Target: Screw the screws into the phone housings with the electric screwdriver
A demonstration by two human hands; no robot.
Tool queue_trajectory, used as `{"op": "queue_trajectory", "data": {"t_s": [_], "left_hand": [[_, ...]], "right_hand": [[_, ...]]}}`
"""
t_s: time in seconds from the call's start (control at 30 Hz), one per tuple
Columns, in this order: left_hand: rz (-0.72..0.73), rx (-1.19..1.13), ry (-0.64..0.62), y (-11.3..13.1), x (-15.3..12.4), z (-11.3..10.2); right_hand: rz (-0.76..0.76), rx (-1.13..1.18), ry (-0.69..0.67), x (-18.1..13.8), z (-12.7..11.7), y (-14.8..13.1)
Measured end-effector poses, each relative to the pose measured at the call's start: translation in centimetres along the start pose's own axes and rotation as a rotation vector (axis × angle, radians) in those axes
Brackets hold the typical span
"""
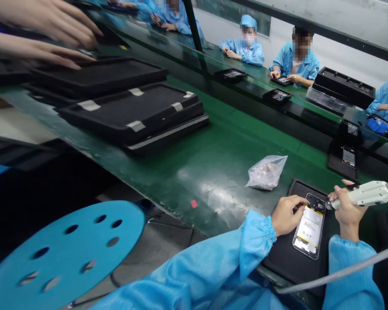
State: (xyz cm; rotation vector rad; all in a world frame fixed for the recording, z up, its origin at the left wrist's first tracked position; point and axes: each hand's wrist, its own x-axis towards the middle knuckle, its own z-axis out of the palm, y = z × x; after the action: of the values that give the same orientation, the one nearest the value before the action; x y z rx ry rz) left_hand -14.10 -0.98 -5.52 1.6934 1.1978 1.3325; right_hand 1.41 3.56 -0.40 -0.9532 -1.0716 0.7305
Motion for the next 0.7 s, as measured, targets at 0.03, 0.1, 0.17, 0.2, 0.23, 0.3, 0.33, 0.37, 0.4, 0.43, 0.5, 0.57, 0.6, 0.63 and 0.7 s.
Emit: {"op": "queue_trajectory", "data": {"t_s": [0.03,0.1,0.17,0.2,0.23,0.3,0.33,0.37,0.4,0.43,0.5,0.57,0.6,0.63,0.7], "left_hand": [[-0.002,0.000,-0.001,0.0,0.0,0.0],[-0.006,-0.001,-0.004,0.0,0.0,0.0],[-0.008,-0.002,-0.008,0.0,0.0,-0.1],[-0.007,-0.001,-0.010,0.0,0.0,-0.1],[-0.005,0.002,-0.013,0.0,0.0,-0.1],[-0.004,0.008,-0.022,0.1,0.0,-0.2],[-0.003,0.010,-0.026,0.1,0.0,-0.2],[-0.003,0.012,-0.029,0.1,0.0,-0.2],[-0.001,0.013,-0.031,0.1,0.0,-0.2],[0.002,0.013,-0.031,0.1,0.0,-0.2],[0.007,0.013,-0.028,0.1,-0.1,-0.2],[0.006,0.015,-0.028,0.1,-0.1,-0.2],[0.005,0.017,-0.031,0.1,-0.1,-0.2],[0.004,0.019,-0.035,0.1,-0.1,-0.2],[0.007,0.020,-0.038,0.1,-0.1,-0.2]], "right_hand": [[-0.002,0.003,-0.003,0.1,0.0,0.1],[-0.005,0.000,-0.007,0.3,0.0,0.2],[-0.009,-0.008,-0.007,0.3,-0.1,0.2],[-0.005,-0.011,-0.011,0.2,-0.2,0.2],[0.001,-0.012,-0.019,0.1,-0.3,0.2],[0.017,-0.014,-0.036,-0.1,-0.4,0.1],[0.019,-0.019,-0.041,-0.1,-0.5,0.0],[0.015,-0.027,-0.041,-0.1,-0.5,-0.1],[0.005,-0.035,-0.032,0.0,-0.6,-0.2],[-0.007,-0.043,-0.020,0.3,-0.6,-0.2],[-0.017,-0.058,-0.002,0.8,-0.5,-0.3],[-0.011,-0.069,-0.001,1.3,-0.4,-0.2],[-0.006,-0.074,-0.007,1.5,-0.3,-0.1],[-0.002,-0.079,-0.012,1.6,-0.2,0.1],[0.003,-0.085,-0.013,1.7,-0.1,0.3]]}}
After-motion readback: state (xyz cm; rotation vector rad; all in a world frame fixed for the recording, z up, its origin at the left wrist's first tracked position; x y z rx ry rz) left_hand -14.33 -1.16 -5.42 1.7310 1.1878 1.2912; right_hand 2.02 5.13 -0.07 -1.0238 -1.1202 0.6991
